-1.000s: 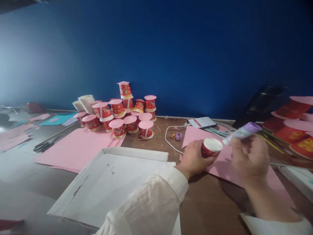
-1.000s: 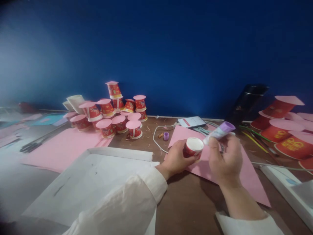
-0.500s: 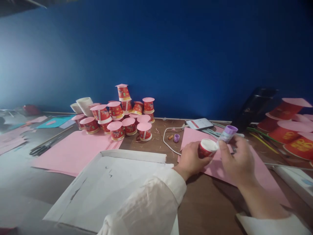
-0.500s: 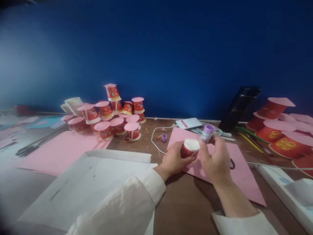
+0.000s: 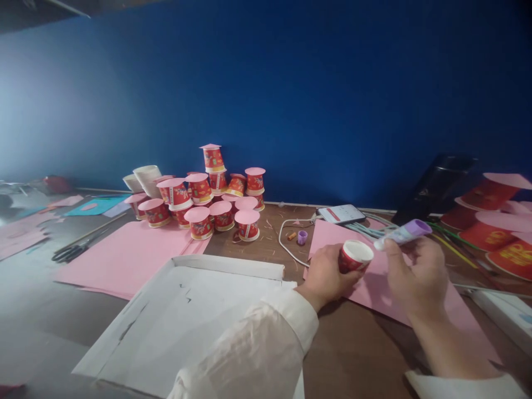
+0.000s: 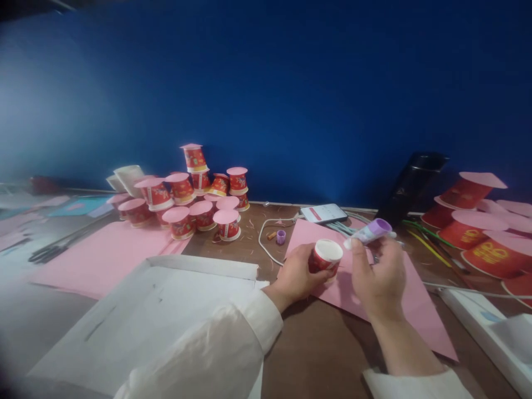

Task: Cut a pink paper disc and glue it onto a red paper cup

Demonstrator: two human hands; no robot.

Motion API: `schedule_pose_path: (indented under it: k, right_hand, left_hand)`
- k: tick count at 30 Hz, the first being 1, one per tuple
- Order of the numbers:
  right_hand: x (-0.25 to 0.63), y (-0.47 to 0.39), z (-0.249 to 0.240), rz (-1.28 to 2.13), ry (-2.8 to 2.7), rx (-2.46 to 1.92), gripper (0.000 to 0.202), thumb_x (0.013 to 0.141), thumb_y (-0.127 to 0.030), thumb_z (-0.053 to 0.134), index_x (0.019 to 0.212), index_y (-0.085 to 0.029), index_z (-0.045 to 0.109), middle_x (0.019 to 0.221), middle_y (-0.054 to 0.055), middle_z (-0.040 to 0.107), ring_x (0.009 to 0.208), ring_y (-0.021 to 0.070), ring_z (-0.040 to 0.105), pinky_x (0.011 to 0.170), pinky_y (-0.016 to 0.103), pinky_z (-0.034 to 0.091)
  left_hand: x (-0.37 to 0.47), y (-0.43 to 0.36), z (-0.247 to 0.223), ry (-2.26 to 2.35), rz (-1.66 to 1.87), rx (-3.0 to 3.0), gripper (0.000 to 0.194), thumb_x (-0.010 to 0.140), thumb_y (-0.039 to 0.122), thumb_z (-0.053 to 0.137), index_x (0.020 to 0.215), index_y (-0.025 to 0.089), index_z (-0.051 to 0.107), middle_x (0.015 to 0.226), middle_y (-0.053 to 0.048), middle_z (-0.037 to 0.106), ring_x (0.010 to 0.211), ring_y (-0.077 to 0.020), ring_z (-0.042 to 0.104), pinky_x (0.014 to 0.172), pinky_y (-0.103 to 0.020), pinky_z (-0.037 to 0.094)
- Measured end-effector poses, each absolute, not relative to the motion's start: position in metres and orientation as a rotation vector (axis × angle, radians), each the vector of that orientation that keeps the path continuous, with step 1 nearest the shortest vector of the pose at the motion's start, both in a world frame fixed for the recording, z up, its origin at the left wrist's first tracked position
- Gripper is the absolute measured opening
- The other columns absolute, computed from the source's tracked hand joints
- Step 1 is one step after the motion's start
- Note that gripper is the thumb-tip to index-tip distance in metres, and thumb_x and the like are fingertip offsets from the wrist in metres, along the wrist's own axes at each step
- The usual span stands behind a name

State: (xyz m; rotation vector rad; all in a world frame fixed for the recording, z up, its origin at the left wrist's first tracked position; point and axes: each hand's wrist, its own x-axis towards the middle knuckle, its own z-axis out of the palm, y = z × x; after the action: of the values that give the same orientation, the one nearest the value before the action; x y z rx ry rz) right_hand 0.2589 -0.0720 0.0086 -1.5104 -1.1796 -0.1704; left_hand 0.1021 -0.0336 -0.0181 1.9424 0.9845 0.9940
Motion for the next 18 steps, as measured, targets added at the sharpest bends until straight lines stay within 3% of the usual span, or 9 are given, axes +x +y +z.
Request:
schedule_pose_path:
  k: [6,14,18]
  right_hand:
    - [0.255,-0.067,0.014,-0.102,-1.191,-1.585,0.038,0.082,-0.057,0.061,0.097,-0.023,0.068,0.099,0.014,0.078,0.097,0.039,0.073,0.089,0.054,0.053]
    - [0.257,-0.067,0.021,-0.031,-1.314,-1.684,0.051,0.081,-0.056,0.056,0.117,-0.022,0.072,0.115,0.016,0.079,0.115,0.0437,0.07,0.096,0.055,0.05]
    - [0.259,-0.074,0.025,0.021,-1.296,-1.681,0.047,0.081,-0.056,0.056,0.109,-0.022,0.073,0.105,0.015,0.08,0.103,0.0402,0.074,0.087,0.05,0.054]
  left_hand:
    - [0.102,-0.034,-0.017,1.003,0.987,1.935,0.042,0.073,0.038,0.082,0.111,0.022,0.071,0.112,-0.007,0.075,0.102,-0.0286,0.067,0.092,-0.04,0.052]
    - [0.101,-0.035,-0.016,1.006,0.98,1.93,0.038,0.074,0.039,0.081,0.107,0.022,0.072,0.11,-0.007,0.075,0.097,-0.0264,0.067,0.088,-0.038,0.052]
    - [0.101,-0.034,-0.017,1.007,0.973,1.945,0.039,0.075,0.038,0.081,0.11,0.022,0.071,0.111,-0.007,0.075,0.098,-0.0259,0.067,0.088,-0.037,0.052]
